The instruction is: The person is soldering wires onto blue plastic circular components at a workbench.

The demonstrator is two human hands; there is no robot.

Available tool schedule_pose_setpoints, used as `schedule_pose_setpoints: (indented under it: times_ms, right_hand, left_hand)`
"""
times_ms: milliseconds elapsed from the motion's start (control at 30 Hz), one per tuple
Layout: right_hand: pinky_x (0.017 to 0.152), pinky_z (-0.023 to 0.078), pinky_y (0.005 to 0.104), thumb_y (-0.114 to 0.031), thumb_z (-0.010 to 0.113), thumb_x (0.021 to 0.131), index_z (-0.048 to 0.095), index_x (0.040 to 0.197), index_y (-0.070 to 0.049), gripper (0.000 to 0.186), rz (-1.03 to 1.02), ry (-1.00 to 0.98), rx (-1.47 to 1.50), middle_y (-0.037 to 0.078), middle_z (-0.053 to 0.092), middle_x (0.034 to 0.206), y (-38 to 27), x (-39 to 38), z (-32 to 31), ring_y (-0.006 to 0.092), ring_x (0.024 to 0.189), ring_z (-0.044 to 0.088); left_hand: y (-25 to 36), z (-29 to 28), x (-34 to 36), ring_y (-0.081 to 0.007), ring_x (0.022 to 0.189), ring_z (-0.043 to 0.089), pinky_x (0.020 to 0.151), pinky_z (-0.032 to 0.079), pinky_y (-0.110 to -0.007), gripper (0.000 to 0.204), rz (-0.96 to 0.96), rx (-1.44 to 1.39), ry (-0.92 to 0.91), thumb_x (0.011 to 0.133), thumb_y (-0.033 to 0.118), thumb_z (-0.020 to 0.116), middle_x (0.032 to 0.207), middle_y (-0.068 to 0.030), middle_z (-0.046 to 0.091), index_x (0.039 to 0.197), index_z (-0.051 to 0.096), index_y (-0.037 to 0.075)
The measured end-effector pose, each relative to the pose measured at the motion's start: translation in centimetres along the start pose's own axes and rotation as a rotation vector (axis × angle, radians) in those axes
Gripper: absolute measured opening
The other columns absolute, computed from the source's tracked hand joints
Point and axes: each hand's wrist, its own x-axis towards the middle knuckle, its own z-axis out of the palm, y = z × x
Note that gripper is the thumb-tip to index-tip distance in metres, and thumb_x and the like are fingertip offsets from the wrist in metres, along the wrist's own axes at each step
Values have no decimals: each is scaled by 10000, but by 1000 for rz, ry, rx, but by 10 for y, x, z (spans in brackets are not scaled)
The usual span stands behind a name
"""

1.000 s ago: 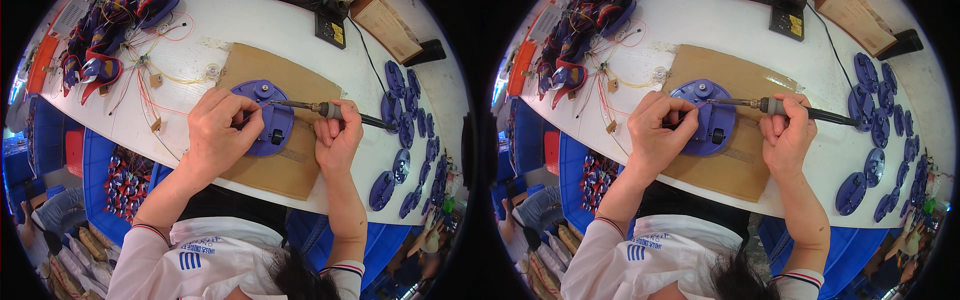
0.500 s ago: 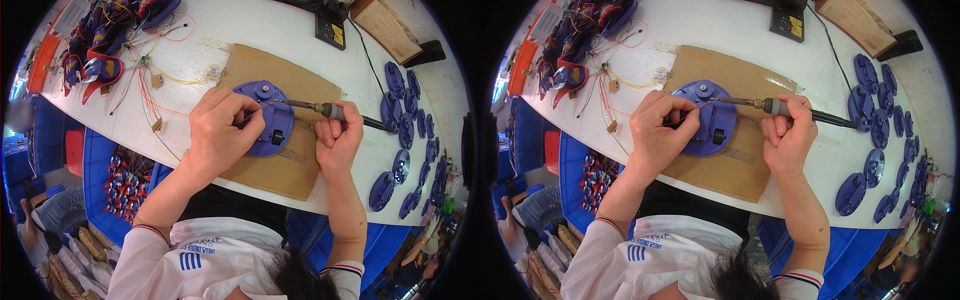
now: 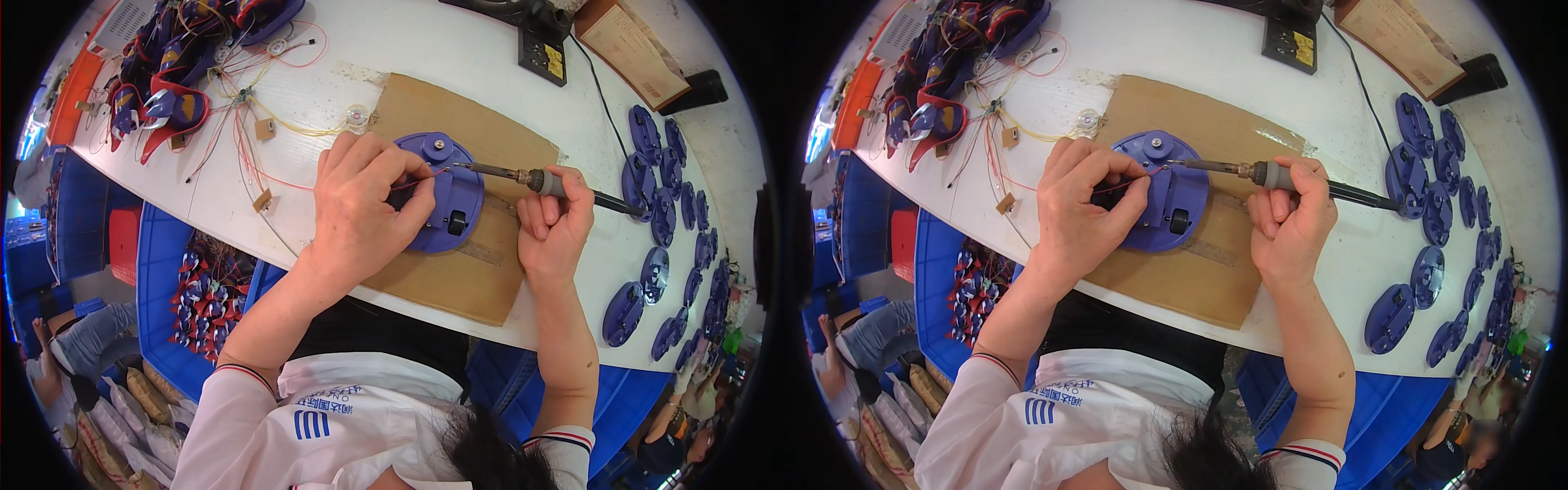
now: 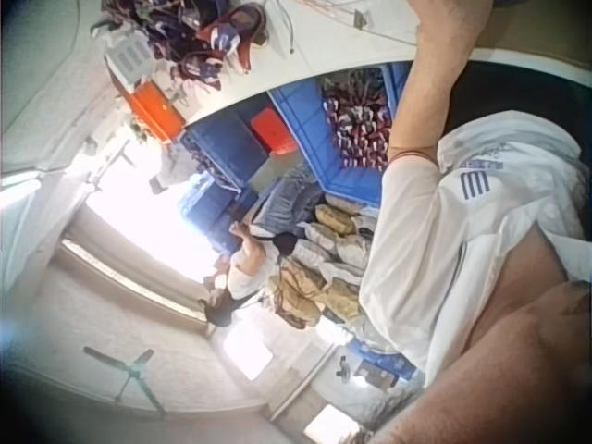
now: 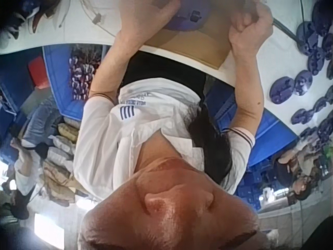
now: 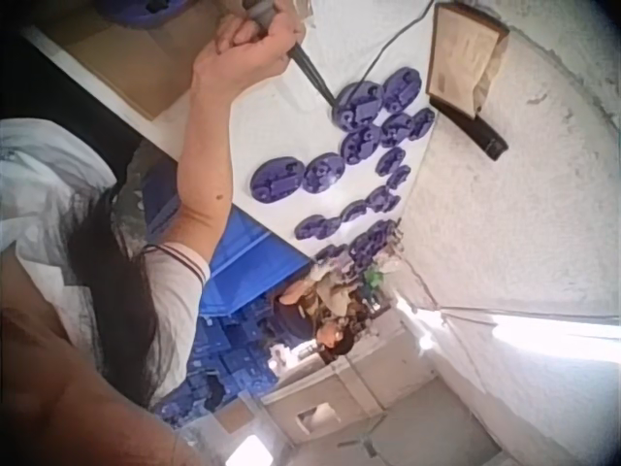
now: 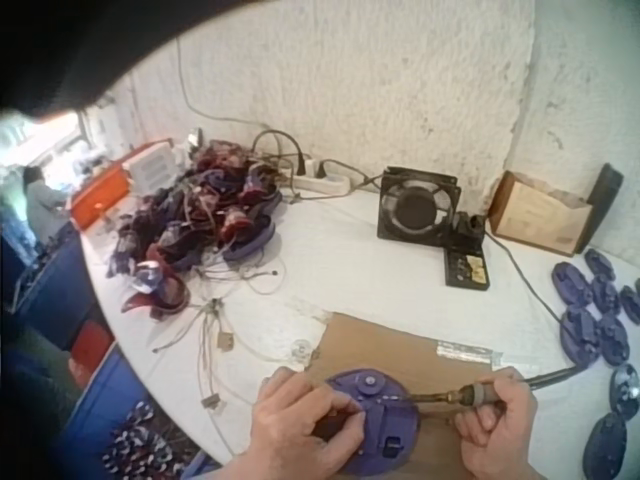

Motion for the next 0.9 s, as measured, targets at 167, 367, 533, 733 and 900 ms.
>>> schedule_pose_setpoints:
  times_ms: [167, 367, 533, 733, 900]
  right_hand:
    - [408, 223, 246, -240, 514, 943, 598, 891, -46, 217, 17, 31, 56, -30, 362, 536, -1, 0, 0, 80, 398, 243]
    - [402, 206, 233, -231, 502, 950, 628, 916, -12, 255, 37, -15, 123, -33, 380, 539, -6, 3, -1, 70, 408, 256]
    - [399, 211, 224, -235, 496, 957, 627, 919, 1, 272, -11, -76, 81, -41, 392, 545, -6, -4, 0, 58, 407, 269]
    - [403, 212, 222, -242, 493, 962, 630, 927, -8, 273, -47, -114, 71, -48, 388, 542, -8, -8, 1, 52, 405, 267]
    - [408, 210, 234, -231, 501, 958, 597, 895, -30, 231, -60, -151, 12, -39, 355, 528, -4, -18, 3, 63, 396, 239]
  left_hand:
    - [-6, -39, -4, -246, 821, 562, 694, 457, -328, 233, 188, 48, 136, 640, 27, 800, 824, -47, 618, 850, 723, 90]
    - [-8, -119, -42, -246, 898, 610, 727, 496, -336, 274, 171, 92, -367, 624, -6, 766, 916, -41, 649, 879, 718, 80]
    - [-30, -116, -72, -258, 927, 636, 723, 516, -331, 227, 372, 167, -462, 662, 52, 708, 1019, -73, 670, 887, 689, 25]
    - [-33, -108, -89, -258, 757, 650, 631, 534, -308, 215, 448, 4, -243, 664, -26, 722, 931, -128, 693, 873, 673, -18]
    - [-5, -91, -87, -183, 546, 527, 485, 421, -285, 208, -36, -76, -159, 779, -84, 678, 693, -76, 569, 973, 677, -9]
